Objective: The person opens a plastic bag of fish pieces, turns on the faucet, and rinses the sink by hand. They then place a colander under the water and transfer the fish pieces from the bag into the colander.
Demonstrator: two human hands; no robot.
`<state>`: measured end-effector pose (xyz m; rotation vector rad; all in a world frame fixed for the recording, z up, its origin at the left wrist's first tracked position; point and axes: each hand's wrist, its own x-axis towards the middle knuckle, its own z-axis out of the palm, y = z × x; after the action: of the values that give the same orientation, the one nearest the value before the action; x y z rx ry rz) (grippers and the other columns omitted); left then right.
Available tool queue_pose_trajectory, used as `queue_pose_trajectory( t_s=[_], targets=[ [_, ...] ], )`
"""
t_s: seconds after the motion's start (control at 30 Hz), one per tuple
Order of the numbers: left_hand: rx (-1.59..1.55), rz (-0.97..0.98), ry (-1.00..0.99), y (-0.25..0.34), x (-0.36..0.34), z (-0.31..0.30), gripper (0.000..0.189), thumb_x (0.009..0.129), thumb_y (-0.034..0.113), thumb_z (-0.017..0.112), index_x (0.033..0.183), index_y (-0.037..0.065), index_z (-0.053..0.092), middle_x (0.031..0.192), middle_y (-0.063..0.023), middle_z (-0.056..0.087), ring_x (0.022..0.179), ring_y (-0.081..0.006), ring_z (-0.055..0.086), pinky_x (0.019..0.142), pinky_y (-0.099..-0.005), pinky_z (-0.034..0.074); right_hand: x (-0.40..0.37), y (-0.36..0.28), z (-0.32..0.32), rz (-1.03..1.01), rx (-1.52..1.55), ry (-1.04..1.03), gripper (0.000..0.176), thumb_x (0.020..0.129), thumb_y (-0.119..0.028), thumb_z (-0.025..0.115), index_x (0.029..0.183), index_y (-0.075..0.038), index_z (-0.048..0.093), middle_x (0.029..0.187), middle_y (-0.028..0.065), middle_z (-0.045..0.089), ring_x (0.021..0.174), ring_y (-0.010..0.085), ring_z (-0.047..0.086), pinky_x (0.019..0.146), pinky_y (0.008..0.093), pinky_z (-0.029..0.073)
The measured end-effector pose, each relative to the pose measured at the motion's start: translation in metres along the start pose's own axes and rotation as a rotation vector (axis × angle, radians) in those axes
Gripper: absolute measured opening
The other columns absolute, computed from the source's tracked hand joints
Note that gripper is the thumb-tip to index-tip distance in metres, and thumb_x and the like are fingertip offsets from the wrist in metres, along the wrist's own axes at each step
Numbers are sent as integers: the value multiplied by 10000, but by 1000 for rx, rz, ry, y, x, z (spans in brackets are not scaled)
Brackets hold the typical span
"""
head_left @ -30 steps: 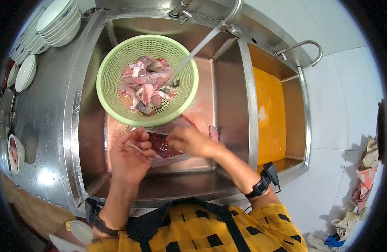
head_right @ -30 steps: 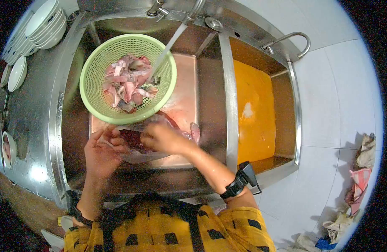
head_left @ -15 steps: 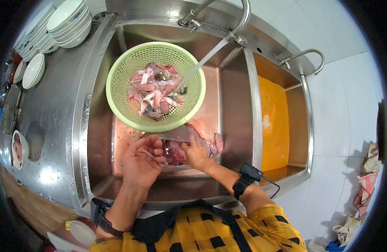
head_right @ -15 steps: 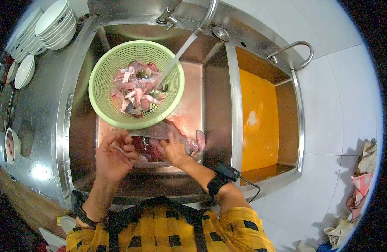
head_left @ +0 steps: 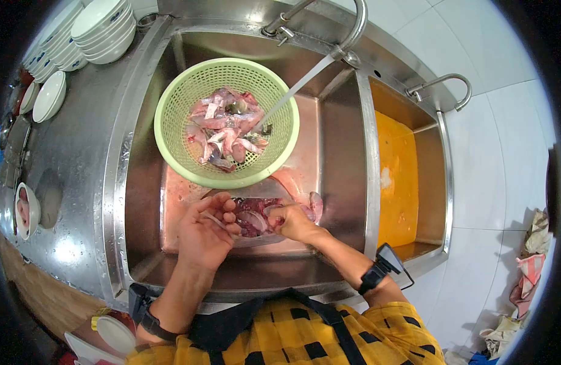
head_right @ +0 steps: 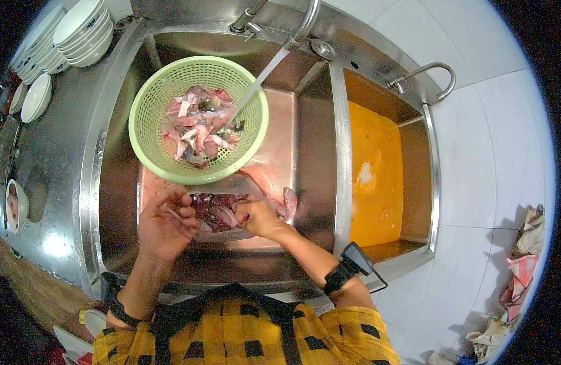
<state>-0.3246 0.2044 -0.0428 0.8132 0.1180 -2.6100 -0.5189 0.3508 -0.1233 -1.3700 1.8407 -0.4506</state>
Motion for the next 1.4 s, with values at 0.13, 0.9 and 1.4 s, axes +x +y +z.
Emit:
queue_pose_trajectory(
  t_s=[0.13, 0.9, 1.4],
  targets=[
    [-6, -3, 13, 0, -1, 2, 269, 847, 219, 500, 976, 7, 603, 850, -79, 611, 689, -160, 541, 613, -286, 440, -11, -40, -57, -67, 521, 0, 179, 657, 62, 609, 800, -45, 610, 798, 9, 583, 710, 138, 550, 642, 277, 459],
    [7, 40, 13, 9, -1, 9, 255, 859, 240, 528, 977, 33, 619, 855, -63, 598, 699, -140, 508, 603, -268, 408, -7, 79, -6, 648, -368, 113, 498, 713, -187, 702, 1171, -165, 508, 1222, 229, 367, 1054, 469, 493, 879, 496, 465],
    [-21, 31, 23, 9, -1, 4, 249, 848, 224, 549, 972, 17, 611, 857, -74, 592, 695, -153, 506, 595, -267, 411, -4, -5, -97, 529, -276, 195, 285, 710, -187, 665, 943, -30, 618, 906, 196, 629, 908, 345, 615, 782, 415, 480]
  ],
)
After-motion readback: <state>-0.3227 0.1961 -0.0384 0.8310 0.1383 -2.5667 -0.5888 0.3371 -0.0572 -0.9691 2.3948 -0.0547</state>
